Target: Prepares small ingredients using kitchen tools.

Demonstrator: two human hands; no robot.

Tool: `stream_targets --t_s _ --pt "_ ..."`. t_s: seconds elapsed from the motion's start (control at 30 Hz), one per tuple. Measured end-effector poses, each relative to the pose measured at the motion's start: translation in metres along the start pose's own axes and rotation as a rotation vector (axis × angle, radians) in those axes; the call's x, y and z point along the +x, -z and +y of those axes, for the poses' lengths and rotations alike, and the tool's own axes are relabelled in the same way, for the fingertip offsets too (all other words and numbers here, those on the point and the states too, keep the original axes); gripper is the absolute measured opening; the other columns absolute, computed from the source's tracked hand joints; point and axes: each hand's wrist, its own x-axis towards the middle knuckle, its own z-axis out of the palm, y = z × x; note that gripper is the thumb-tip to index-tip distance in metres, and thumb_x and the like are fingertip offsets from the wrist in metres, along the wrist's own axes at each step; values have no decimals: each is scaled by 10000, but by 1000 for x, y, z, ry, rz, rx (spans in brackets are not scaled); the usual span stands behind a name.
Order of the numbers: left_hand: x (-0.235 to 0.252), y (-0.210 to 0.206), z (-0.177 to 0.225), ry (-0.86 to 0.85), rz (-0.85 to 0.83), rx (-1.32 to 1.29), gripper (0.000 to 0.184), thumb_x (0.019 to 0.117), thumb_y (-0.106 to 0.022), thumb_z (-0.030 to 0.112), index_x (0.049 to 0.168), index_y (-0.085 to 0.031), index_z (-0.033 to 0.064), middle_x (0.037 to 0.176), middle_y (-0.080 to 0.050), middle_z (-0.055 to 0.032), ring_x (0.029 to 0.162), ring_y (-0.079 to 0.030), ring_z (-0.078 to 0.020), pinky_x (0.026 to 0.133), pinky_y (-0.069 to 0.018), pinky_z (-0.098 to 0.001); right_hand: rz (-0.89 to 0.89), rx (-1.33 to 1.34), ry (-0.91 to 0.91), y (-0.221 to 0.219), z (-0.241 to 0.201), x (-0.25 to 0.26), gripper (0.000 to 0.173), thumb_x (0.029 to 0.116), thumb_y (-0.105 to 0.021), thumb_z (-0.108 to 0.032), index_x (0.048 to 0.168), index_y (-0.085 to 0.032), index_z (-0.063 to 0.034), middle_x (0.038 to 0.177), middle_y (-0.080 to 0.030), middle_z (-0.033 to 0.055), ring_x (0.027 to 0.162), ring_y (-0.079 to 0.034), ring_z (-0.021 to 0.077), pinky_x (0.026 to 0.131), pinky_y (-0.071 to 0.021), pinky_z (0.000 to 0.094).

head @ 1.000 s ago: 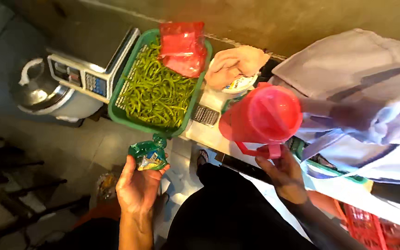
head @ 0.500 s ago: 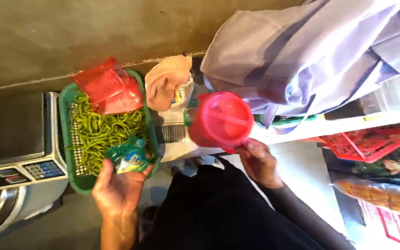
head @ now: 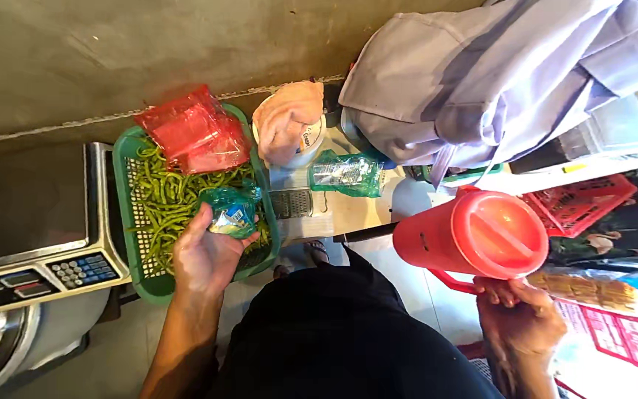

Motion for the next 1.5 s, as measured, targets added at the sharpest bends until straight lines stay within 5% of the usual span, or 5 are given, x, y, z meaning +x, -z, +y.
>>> stream_targets --t_s 0.67,0.87,0.97,1.13,1.5 --pt "21 -9 -4 44 -36 7 424 1066 -365 429 1328 -568 165 1243 -648 -158 1029 -683 -333 759 -601 -479 -114 -64 200 -40 51 83 216 923 -557 -235 767 -703 -204 676 -654 -96 643 -612 27 673 -533 234" --pt "16 14 2 37 1 -16 425 1035 -402 438 1314 -569 164 1216 -662 -158 1007 -692 -330 750 -609 -472 38 -879 821 -54 5 46 437 941 -701 -132 1266 -508 88 1247 -558 238 1228 -526 282 1039 -447 412" --pt "12 25 6 32 16 -51 431 1046 -394 459 1322 -563 174 1230 -651 -150 1018 -685 -330 759 -603 -485 -328 -895 903 -106 6 20 173 993 -650 -187 1163 -640 -157 1119 -660 -1 1120 -616 104 995 -513 316" --pt "4 23 12 62 -6 -61 508 1057 -347 501 1384 -516 152 1262 -637 -206 1020 -691 -368 755 -611 -494 -913 -1204 277 -175 108 50 344 977 -667 -245 1239 -700 -23 1265 -676 209 1242 -615 391 1062 -480 588" --pt "-30 41 15 106 118 45 620 1102 -198 507 1391 -503 51 1163 -684 -212 988 -713 -331 777 -624 -449 -1215 -1425 408 -231 152 80 871 811 -846 -263 1561 -433 -105 1438 -535 305 1356 -421 592 1058 -186 859"
